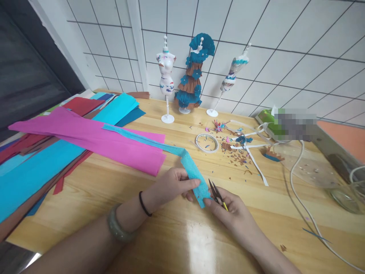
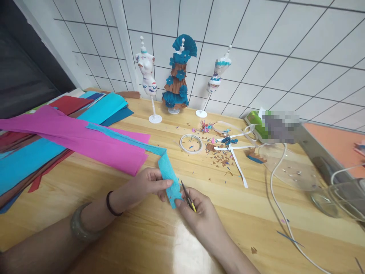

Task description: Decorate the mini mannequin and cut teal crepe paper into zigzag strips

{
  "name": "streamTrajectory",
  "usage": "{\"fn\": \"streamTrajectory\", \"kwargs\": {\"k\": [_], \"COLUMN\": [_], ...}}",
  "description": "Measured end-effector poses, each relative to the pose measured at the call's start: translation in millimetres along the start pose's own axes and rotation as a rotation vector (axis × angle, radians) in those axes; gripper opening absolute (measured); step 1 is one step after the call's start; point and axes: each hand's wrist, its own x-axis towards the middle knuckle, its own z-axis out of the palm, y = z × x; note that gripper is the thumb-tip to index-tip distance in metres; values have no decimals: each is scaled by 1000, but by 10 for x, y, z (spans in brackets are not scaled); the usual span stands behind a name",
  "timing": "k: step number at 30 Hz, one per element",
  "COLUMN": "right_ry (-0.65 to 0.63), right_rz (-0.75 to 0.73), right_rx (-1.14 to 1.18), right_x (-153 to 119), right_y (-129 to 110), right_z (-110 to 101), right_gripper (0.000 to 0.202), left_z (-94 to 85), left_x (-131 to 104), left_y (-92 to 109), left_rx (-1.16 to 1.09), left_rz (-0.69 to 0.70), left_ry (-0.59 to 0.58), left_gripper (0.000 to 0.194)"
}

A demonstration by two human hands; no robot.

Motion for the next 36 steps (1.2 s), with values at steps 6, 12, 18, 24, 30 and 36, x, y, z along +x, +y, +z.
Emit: {"fn": "streamTrajectory", "kwargs": {"k": [6, 12, 18, 24, 30, 36], "right_ry": [-70, -104, -181, -210, -206, -209], "right_rz": [47, 173, 161, 162, 190, 213], "right_rx": [149, 201, 137, 99, 117, 113], "right_x": [-18, -50, -72, -82, -87, -91], "right_y": [39, 34, 5, -26, -32, -17], "right_z": [12, -4, -18, -5, 3, -7], "right_gripper": [31, 44, 46, 47, 45, 44], "left_z": [-16, -32, -7, 26, 31, 32], "left_x": [-15, -15, -30, -31, -31, -30], "left_y": [25, 44, 53, 9, -3, 0], "left_rx": [-68, -75, -28, -24, -21, -7], "left_rz": [-29, 4, 6, 12, 20, 7], "left_ry": [-20, -33, -66, -80, -77, -88], "left_gripper": [28, 28, 29, 21, 17, 18]}}
